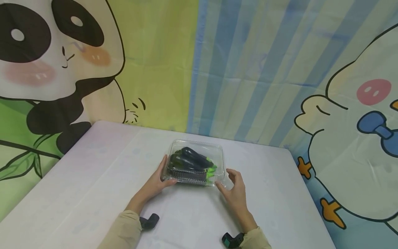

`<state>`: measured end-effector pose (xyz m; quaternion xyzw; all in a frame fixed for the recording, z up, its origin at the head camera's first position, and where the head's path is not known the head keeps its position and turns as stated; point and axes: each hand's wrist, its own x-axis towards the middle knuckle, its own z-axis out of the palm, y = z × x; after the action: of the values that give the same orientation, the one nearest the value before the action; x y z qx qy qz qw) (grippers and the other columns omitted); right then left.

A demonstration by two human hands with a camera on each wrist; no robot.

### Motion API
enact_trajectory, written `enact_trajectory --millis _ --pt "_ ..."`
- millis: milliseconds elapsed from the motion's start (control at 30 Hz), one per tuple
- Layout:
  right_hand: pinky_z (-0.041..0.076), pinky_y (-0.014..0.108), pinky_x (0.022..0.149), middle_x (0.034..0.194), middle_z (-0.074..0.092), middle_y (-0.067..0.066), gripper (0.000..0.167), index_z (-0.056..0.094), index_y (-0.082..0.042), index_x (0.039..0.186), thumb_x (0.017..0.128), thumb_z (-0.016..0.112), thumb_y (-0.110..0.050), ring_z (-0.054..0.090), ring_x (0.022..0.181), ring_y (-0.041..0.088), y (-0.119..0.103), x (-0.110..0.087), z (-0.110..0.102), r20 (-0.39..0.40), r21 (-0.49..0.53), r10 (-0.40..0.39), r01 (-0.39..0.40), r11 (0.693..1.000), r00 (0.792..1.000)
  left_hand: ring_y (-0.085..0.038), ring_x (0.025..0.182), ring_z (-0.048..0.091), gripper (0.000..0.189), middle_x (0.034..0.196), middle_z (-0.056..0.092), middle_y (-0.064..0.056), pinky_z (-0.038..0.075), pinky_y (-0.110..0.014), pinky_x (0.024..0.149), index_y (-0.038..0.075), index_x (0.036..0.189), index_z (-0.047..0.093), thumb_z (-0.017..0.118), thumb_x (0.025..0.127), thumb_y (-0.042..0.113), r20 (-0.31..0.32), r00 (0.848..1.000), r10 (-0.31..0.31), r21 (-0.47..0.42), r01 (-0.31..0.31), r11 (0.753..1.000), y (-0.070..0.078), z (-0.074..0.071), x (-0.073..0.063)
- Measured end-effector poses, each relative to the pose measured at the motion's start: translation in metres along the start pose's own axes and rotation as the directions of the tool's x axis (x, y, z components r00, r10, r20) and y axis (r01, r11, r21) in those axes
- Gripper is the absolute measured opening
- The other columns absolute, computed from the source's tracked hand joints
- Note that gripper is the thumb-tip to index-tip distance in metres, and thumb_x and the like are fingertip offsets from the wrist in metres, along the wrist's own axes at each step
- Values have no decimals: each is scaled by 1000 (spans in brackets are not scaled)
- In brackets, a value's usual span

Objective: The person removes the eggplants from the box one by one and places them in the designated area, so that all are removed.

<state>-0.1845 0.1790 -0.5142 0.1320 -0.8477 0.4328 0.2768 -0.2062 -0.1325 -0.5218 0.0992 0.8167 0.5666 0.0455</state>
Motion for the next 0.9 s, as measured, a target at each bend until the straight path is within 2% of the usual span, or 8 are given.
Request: enact_trajectory --millis 133,233,267,433,500,567,733,900 --pt "53 19 86 97 61 8 47 54 0 92 62 89 -12 63 95 22 1 0 0 -83 -104 -104 95 990 991 -37 147 4 111 162 2 -6 9 -63 114 25 154 -3 74 77 42 10 1000 13 -18 -13 1000 -1 0 0" --pt "52 17 80 89 60 3 44 53 -4 82 60 90 -12 63 89 18 1 -1 -1 -103 -142 -149 134 981 983 -38 147 3 110 162 2 -7 10 -63 114 23 154 -2 74 78 38 19 1000 20 -40 -19 999 5 -1 -2" --pt "51 16 79 88 60 2 43 52 -4 81 60 90 -12 63 89 18 1 -1 -1 -107 -149 -154 137 979 982 -39 147 4 109 161 2 -9 11 -64 113 21 154 -2 74 78 37 24 1000 19 -40 -18 999 11 -3 -4" --pt "50 11 85 87 66 3 41 52 -5 80 63 88 -11 66 86 20 1 -3 -1 -122 -132 -134 118 984 983 -38 147 4 109 161 2 -8 12 -62 114 23 154 -2 75 78 37 18 1000 7 -36 -7 999 10 -3 -4" --pt "47 9 88 87 69 3 39 51 -6 79 65 87 -11 68 85 21 2 -3 -1 -130 -119 -130 115 986 983 -36 147 4 110 162 2 -5 12 -61 114 26 154 -2 75 77 41 8 1000 17 -41 -17 999 -1 -1 0" --pt "46 7 89 88 72 4 37 50 -7 75 66 86 -10 69 86 22 4 -4 -2 -138 -111 -151 136 984 979 -35 148 3 110 162 2 -5 11 -61 115 25 154 -2 75 77 40 6 1000 24 -53 -23 998 -2 -1 1" --pt "46 8 90 92 74 7 28 59 -7 73 65 85 -6 71 85 24 8 -2 -3 -176 -75 -247 237 969 953 -38 147 2 109 162 0 -8 11 -63 114 21 154 -3 74 79 37 6 999 37 -65 -36 997 -4 -1 1" --pt "49 12 90 93 74 12 25 69 -3 81 62 83 6 71 86 28 10 -1 -3 -215 -9 -333 339 941 918 -39 146 3 108 161 0 -11 9 -63 114 19 154 -2 73 79 38 -8 1000 30 -31 -31 999 -4 -1 0"
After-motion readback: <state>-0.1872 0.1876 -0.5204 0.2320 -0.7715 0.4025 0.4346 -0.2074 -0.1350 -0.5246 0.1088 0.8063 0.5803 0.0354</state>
